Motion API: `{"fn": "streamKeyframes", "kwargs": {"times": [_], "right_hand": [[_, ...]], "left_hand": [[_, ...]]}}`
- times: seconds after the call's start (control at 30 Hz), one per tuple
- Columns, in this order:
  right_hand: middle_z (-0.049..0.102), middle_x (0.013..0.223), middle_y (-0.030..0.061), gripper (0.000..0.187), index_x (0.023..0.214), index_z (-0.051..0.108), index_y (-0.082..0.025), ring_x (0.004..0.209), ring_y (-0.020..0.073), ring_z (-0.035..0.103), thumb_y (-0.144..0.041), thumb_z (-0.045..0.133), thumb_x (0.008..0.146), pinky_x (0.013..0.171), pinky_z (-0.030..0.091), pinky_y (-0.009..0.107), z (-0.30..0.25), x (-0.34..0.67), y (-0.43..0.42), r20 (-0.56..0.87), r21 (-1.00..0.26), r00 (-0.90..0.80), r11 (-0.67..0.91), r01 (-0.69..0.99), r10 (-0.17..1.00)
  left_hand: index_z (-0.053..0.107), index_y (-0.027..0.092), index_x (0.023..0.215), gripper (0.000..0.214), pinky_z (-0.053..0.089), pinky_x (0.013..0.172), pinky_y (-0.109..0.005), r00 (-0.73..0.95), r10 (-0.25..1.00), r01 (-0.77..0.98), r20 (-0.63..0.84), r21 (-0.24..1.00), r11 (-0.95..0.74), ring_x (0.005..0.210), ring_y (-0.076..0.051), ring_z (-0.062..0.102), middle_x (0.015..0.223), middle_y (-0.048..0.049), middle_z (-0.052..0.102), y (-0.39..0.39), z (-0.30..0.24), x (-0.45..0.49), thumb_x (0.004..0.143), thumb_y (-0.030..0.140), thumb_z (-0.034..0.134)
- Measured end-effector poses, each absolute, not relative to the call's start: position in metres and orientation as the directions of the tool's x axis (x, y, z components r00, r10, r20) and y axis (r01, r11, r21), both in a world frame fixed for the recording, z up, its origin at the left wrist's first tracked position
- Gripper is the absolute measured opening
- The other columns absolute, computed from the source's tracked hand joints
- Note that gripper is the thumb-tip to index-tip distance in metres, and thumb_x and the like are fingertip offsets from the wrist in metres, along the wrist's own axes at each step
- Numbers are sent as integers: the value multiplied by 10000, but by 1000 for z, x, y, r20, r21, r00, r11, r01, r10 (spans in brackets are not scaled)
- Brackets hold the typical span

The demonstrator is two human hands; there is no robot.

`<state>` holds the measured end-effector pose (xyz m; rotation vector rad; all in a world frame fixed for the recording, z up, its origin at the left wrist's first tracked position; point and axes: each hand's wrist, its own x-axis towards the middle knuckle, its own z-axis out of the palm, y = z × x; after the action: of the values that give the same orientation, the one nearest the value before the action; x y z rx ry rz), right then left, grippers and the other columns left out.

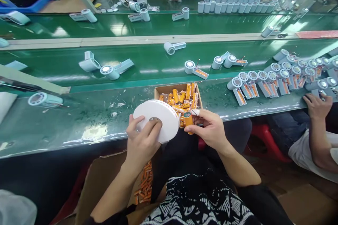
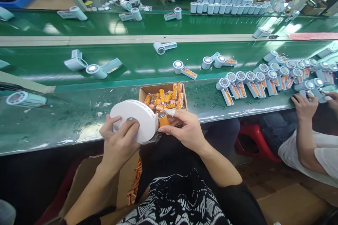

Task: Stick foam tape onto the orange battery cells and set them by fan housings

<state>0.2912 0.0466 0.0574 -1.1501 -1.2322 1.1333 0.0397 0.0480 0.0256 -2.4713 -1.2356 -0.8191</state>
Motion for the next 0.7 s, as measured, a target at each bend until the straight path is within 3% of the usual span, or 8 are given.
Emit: {"fn": "streamKeyframes", "kwargs": {"times": [0.1, 0.23, 0.4, 0.53, 0.6, 0.7], "right_hand": [[729, 820, 18, 441, 1012, 829, -203, 679, 181, 711, -480, 982, 705, 636, 674, 298, 56, 287, 47, -33, -999, -39, -34, -22, 999], [807, 1015, 46, 416, 1060, 810, -203, 943, 251, 790, -460, 940, 760, 904, 701, 387, 54, 289, 48, -134, -977, -91, -147, -154, 987], [827, 1049, 70, 492, 1040, 765, -207, 1033, 280, 791, -458, 989, 680, 1019, 660, 455, 45, 281, 55, -96, -906, 217, 5, -424, 971], [806, 1172, 53, 565, 1121, 622, -274, 1114, 237, 774, -468, 972, 722, 1048, 636, 450, 33, 251, 50, -141, -753, 504, 238, -614, 852], [795, 1207, 38, 615, 1135, 565, -299, 1105, 223, 775, -442, 986, 711, 1047, 635, 455, 30, 243, 48, -147, -733, 537, 273, -623, 831], [794, 1187, 50, 638, 1129, 576, -290, 1050, 253, 787, -470, 997, 684, 973, 666, 481, 36, 260, 52, -138, -753, 412, 175, -634, 901]], "left_hand": [[701, 208, 1253, 572, 290, 1268, -661, 507, 647, 795, 570, -18, -607, 1272, -366, 452, 1044, -85, 773, 50, 29, 45, 736, -11, 595], [699, 195, 1295, 531, 275, 1265, -648, 510, 653, 807, 559, -49, -588, 1260, -370, 450, 1080, -95, 772, 51, 35, 55, 795, 36, 623], [657, 187, 1402, 543, 326, 1186, -620, 482, 635, 814, 604, -40, -580, 1279, -396, 441, 1147, -121, 767, 50, 32, 69, 868, 214, 754], [620, 199, 1450, 640, 351, 1046, -579, 349, 612, 853, 710, 29, -520, 1223, -401, 486, 1020, -123, 780, 43, 22, 92, 863, 350, 825], [615, 176, 1446, 648, 369, 994, -550, 291, 617, 861, 731, 82, -503, 1174, -395, 512, 965, -127, 775, 36, 20, 108, 869, 377, 830], [624, 166, 1421, 607, 412, 934, -497, 264, 631, 830, 730, 161, -534, 1069, -349, 570, 957, -115, 778, 29, 26, 120, 884, 356, 833]]}}
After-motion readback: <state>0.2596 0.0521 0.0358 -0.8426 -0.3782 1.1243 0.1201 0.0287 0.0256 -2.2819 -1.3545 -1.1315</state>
